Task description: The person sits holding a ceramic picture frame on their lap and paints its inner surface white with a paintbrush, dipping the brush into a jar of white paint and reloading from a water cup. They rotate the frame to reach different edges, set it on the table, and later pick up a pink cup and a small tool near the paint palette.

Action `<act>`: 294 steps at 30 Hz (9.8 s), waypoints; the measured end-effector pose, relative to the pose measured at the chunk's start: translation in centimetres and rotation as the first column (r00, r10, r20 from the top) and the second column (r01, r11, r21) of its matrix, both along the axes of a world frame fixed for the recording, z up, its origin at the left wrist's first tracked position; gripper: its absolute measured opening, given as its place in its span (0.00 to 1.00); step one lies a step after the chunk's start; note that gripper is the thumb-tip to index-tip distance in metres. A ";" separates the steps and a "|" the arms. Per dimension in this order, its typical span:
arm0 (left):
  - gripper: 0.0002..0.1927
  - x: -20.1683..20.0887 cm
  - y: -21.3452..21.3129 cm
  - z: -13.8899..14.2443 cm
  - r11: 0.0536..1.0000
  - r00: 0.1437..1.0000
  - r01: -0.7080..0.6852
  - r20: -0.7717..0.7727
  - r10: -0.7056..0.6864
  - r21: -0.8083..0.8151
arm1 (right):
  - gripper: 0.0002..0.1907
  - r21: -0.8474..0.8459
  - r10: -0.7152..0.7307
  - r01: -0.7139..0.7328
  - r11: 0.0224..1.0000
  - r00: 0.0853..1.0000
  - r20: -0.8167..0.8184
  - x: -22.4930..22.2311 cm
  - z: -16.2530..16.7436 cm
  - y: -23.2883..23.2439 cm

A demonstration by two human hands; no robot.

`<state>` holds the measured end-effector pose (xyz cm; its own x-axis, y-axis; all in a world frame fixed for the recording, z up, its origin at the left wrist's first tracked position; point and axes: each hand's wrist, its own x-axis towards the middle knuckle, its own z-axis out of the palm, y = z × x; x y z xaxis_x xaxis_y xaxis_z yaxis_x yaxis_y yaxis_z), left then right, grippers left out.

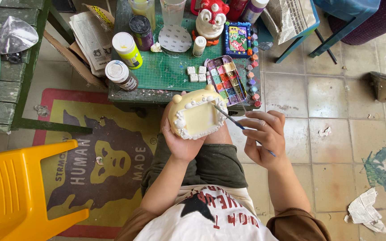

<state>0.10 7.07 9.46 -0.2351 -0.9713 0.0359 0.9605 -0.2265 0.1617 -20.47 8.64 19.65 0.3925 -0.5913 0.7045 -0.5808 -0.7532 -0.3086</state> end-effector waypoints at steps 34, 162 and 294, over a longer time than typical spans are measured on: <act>0.41 -0.4 0.2 0.2 1.000 1.000 -0.006 0.026 0.006 -0.020 | 0.11 0.045 -0.019 0.016 0.999 0.997 0.072 0.2 -0.1 0.2; 0.34 0.6 -5.6 -9.5 0.980 0.992 -0.052 0.127 0.028 0.191 | 0.03 0.283 -0.399 0.424 0.860 0.905 -0.144 -8.0 -19.8 -22.3; 0.36 0.3 -0.7 -1.2 0.992 0.985 -0.109 0.140 0.100 0.056 | 0.18 0.145 0.136 -0.111 0.983 0.975 -0.175 0.3 0.9 -2.1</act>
